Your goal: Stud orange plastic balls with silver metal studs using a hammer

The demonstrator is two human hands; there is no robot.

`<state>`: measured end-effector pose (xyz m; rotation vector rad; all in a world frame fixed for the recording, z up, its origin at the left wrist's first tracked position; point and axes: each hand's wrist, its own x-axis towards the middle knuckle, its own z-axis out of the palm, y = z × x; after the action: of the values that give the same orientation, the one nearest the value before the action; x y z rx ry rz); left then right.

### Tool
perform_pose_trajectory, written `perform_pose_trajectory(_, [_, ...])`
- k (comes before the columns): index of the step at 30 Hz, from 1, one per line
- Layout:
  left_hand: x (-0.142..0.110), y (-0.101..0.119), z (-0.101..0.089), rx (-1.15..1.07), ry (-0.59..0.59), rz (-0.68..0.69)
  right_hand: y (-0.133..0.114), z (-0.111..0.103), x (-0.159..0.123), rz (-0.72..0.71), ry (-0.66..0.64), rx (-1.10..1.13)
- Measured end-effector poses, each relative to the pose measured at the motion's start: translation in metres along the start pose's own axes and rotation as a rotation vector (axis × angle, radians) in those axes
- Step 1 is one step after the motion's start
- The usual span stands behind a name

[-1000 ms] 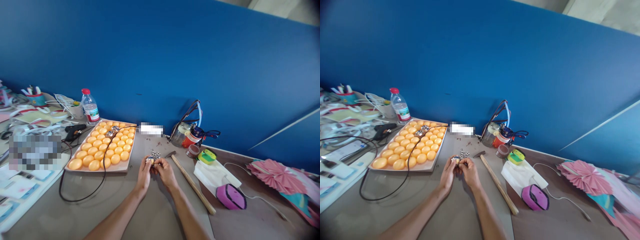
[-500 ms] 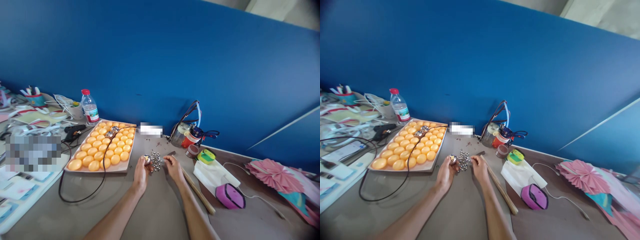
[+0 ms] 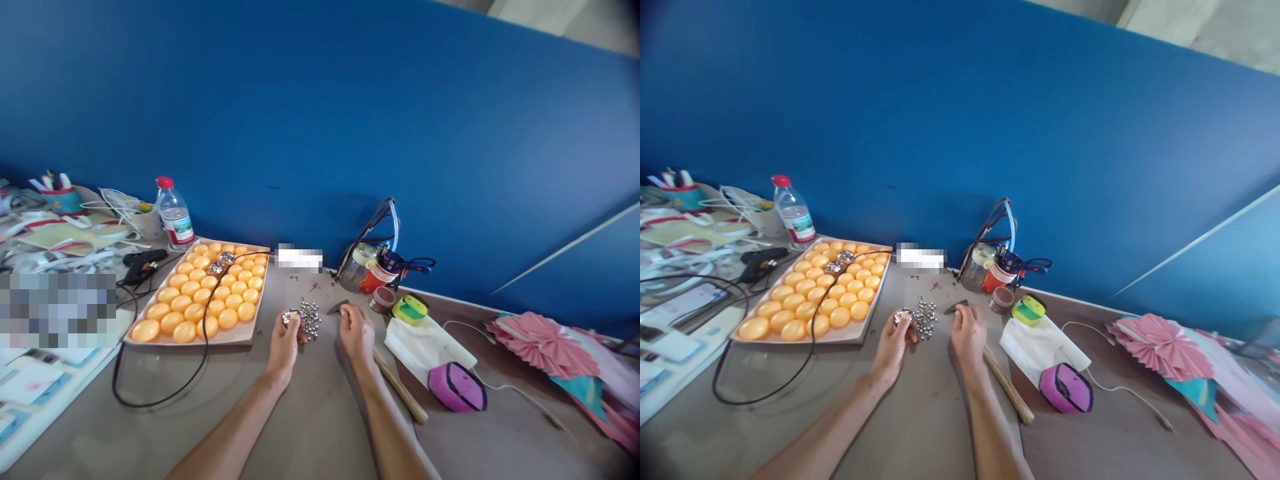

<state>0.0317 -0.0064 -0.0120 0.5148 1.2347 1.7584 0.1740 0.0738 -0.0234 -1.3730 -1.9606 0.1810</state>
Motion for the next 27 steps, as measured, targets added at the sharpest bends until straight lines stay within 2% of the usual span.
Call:
perform_pose_trajectory(2, [0.000,0.000,0.000,-0.018,0.007,-0.007,0.003,-0.005,0.001,0.068,0.000,-0.205])
perform_pose_trajectory(5, [0.001,0.000,0.000,-0.070,0.005,-0.015,0.007,-0.008,0.000,0.117,-0.131,-0.384])
perform_pose_trajectory(7, [0.001,0.000,-0.001,-0.120,-0.004,-0.040,0.009,-0.007,0.000,0.107,-0.199,-0.416])
perform_pose_trajectory(11, [0.003,0.003,-0.001,-0.292,-0.010,-0.110,0.011,-0.005,0.000,0.044,-0.228,-0.395])
perform_pose_trajectory(15, [0.005,0.005,-0.001,-0.375,0.023,-0.179,-0.001,-0.011,0.001,-0.011,-0.203,-0.191])
perform_pose_trajectory(18, [0.006,0.002,0.000,-0.376,0.046,-0.209,-0.026,-0.024,0.001,-0.153,-0.277,0.104])
perform_pose_trajectory(21, [0.008,-0.001,0.001,-0.418,0.089,-0.189,-0.057,-0.040,-0.001,-0.202,-0.344,0.316])
perform_pose_trajectory(24, [0.009,-0.002,0.002,-0.457,0.064,-0.162,-0.078,-0.047,-0.006,-0.235,-0.384,0.412])
perform_pose_trajectory(27, [0.007,-0.001,0.001,-0.467,0.029,-0.148,-0.084,-0.046,-0.009,-0.281,-0.460,0.466])
